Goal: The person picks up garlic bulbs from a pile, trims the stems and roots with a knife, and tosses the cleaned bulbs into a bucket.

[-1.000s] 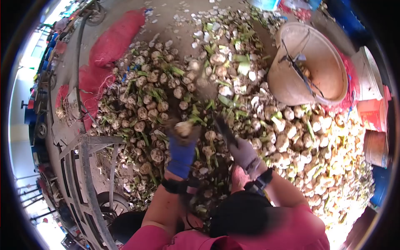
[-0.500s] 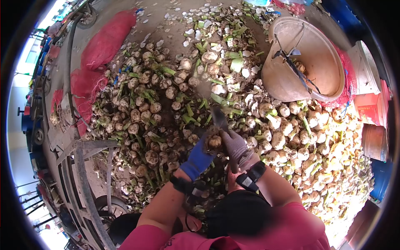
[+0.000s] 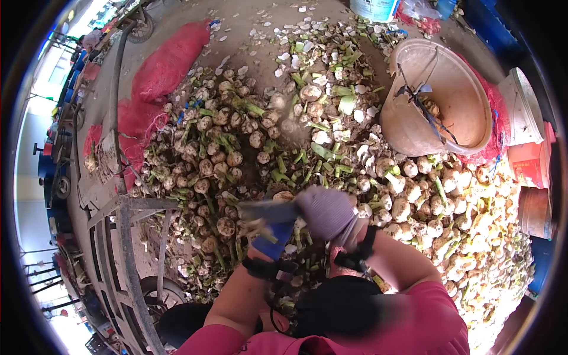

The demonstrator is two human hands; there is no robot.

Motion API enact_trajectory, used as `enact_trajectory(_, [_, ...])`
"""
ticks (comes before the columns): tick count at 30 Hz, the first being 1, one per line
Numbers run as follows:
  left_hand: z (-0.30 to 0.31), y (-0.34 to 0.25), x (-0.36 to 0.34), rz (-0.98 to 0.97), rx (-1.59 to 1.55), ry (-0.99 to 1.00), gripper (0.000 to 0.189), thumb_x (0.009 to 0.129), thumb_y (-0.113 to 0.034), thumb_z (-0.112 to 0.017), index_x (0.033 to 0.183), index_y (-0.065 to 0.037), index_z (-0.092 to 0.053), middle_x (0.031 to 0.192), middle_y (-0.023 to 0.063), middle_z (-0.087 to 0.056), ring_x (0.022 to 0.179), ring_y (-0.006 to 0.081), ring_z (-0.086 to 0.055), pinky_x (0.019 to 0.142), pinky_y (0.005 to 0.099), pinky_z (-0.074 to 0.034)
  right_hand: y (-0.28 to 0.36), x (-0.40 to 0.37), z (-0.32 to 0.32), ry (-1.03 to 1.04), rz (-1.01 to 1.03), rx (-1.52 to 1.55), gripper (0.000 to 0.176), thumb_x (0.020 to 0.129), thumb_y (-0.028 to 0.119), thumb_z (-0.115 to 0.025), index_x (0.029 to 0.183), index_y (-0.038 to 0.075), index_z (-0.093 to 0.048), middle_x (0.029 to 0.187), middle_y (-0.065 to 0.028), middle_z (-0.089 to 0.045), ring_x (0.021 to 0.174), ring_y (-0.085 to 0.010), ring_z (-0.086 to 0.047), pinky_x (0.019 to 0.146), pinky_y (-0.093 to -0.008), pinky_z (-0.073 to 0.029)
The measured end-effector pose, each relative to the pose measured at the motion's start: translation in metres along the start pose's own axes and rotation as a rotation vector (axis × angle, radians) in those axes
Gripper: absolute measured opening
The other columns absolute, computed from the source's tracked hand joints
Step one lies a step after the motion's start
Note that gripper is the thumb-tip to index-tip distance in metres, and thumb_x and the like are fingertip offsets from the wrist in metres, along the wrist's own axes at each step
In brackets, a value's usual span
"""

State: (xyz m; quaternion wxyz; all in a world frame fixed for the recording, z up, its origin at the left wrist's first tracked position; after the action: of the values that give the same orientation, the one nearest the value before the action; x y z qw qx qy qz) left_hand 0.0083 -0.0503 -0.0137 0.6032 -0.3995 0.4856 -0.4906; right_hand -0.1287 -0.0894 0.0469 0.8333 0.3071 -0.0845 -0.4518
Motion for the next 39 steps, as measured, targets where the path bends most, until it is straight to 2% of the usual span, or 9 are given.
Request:
enact_trajectory(3, [0.002, 0.035, -0.001, 0.023, -0.477, -0.037, 0.03, 0.095, -0.018, -0.057, 0.121, -0.005, -0.051, 0.107, 0.0075, -0.06, 0.096, 0.0216, -0.061, 0.088, 0.0362, -0.052, -0.119, -0.014, -0.03, -0.037, -0.731, 0.45, 0.028, 0.091, 0.013, -0.053, 0.114, 0.0, -0.059, 0.086, -0.0161, -0.067, 0.073, -0.0234, -0.068, 0.064, -0.0345, -0.055])
enact_trajectory(5, [-0.005, 0.06, 0.005, 0.165, -0.934, -0.027, 0.034, 0.092, -0.017, -0.061, 0.122, -0.005, -0.052, 0.105, 0.0056, -0.061, 0.094, 0.021, -0.062, 0.085, 0.0365, -0.054, -0.125, -0.026, -0.051, -0.046, -0.714, 0.593, 0.032, 0.091, 0.016, -0.052, 0.116, -0.002, -0.059, 0.088, -0.0159, -0.068, 0.073, -0.0203, -0.067, 0.064, -0.0326, -0.055])
enact_trajectory(8, [-0.014, 0.006, -0.002, 0.014, -0.063, -0.042, 0.046, 0.083, -0.012, -0.074, 0.122, -0.005, -0.049, 0.105, 0.0054, -0.06, 0.094, 0.0177, -0.061, 0.085, 0.0324, -0.052, -0.081, -0.022, -0.112, 0.066, -0.557, 0.983, 0.036, 0.087, 0.021, -0.055, 0.117, 0.0, -0.06, 0.088, -0.0132, -0.069, 0.075, -0.0199, -0.066, 0.063, -0.0317, -0.053])
enact_trajectory(12, [-0.011, 0.008, -0.009, -0.032, -0.095, 0.033, 0.05, 0.08, -0.007, -0.075, 0.121, -0.005, -0.047, 0.108, 0.0077, -0.059, 0.094, 0.0149, -0.06, 0.08, 0.0269, -0.052, -0.075, -0.013, -0.107, 0.092, -0.72, 1.445, 0.035, 0.087, 0.022, -0.056, 0.115, 0.001, -0.059, 0.086, -0.009, -0.068, 0.07, -0.0217, -0.064, 0.063, -0.0341, -0.053])
enact_trajectory(18, [-0.001, -0.01, 0.002, 0.047, -0.064, -0.015, 0.036, 0.088, -0.005, -0.065, 0.118, -0.002, -0.045, 0.106, 0.0067, -0.059, 0.085, 0.0138, -0.059, 0.076, 0.0279, -0.053, -0.023, -0.011, 0.044, -0.74, 0.067, 0.385, 0.024, 0.09, 0.017, -0.052, 0.106, 0.0, -0.059, 0.079, -0.0166, -0.064, 0.071, -0.0353, -0.064, 0.068, -0.0412, -0.052])
enact_trajectory(22, [-0.001, 0.003, 0.002, 0.112, -0.401, -0.079, 0.037, 0.09, -0.011, -0.065, 0.12, -0.003, -0.045, 0.108, 0.0063, -0.059, 0.086, 0.0153, -0.06, 0.073, 0.0283, -0.053, -0.054, -0.022, -0.059, 0.15, -0.351, 0.393, 0.029, 0.091, 0.022, -0.052, 0.111, 0.002, -0.059, 0.092, -0.0234, -0.065, 0.089, -0.0378, -0.065, 0.078, -0.0435, -0.051])
enact_trajectory(25, [-0.002, 0.025, 0.007, 0.16, -0.476, -0.054, 0.042, 0.092, -0.016, -0.065, 0.126, -0.003, -0.045, 0.109, 0.0057, -0.06, 0.09, 0.0144, -0.06, 0.076, 0.0263, -0.052, -0.069, -0.041, -0.077, 0.174, -0.447, 0.394, 0.028, 0.088, 0.021, -0.054, 0.109, 0.004, -0.062, 0.091, -0.0228, -0.065, 0.089, -0.0375, -0.065, 0.077, -0.0414, -0.051])
enact_trajectory(31, [-0.07, -0.073, -0.001, -0.322, 0.304, 0.715, 0.042, 0.097, -0.018, -0.053, 0.136, -0.005, -0.044, 0.115, 0.0078, -0.061, 0.105, 0.0175, -0.058, 0.089, 0.0334, -0.048, -0.109, -0.046, -0.123, -0.063, -0.564, 0.966, 0.035, 0.088, 0.022, -0.055, 0.115, -0.001, -0.06, 0.09, -0.017, -0.069, 0.085, -0.0256, -0.066, 0.076, -0.0351, -0.051])
enact_trajectory(39, [0.146, 0.048, 0.176, -0.362, 1.973, -0.042, 0.047, 0.085, -0.01, -0.056, 0.132, -0.008, -0.05, 0.12, 0.0153, -0.057, 0.11, 0.0348, -0.054, 0.098, 0.0513, -0.036, -0.129, -0.054, -0.168, -0.007, -0.711, 0.896, 0.036, 0.088, 0.023, -0.057, 0.115, -0.001, -0.059, 0.084, -0.0063, -0.065, 0.074, -0.0144, -0.057, 0.068, -0.03, -0.047])
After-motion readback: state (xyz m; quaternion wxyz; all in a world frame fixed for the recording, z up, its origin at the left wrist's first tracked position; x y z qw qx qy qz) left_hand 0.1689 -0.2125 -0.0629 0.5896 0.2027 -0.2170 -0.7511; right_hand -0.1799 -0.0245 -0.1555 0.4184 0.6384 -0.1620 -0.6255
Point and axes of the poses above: each hand's wrist, its own x-axis towards the middle knuckle, its own z-axis out of the back of the hand, y = z × x, the point moved 7 cm from there along x, towards the middle knuckle
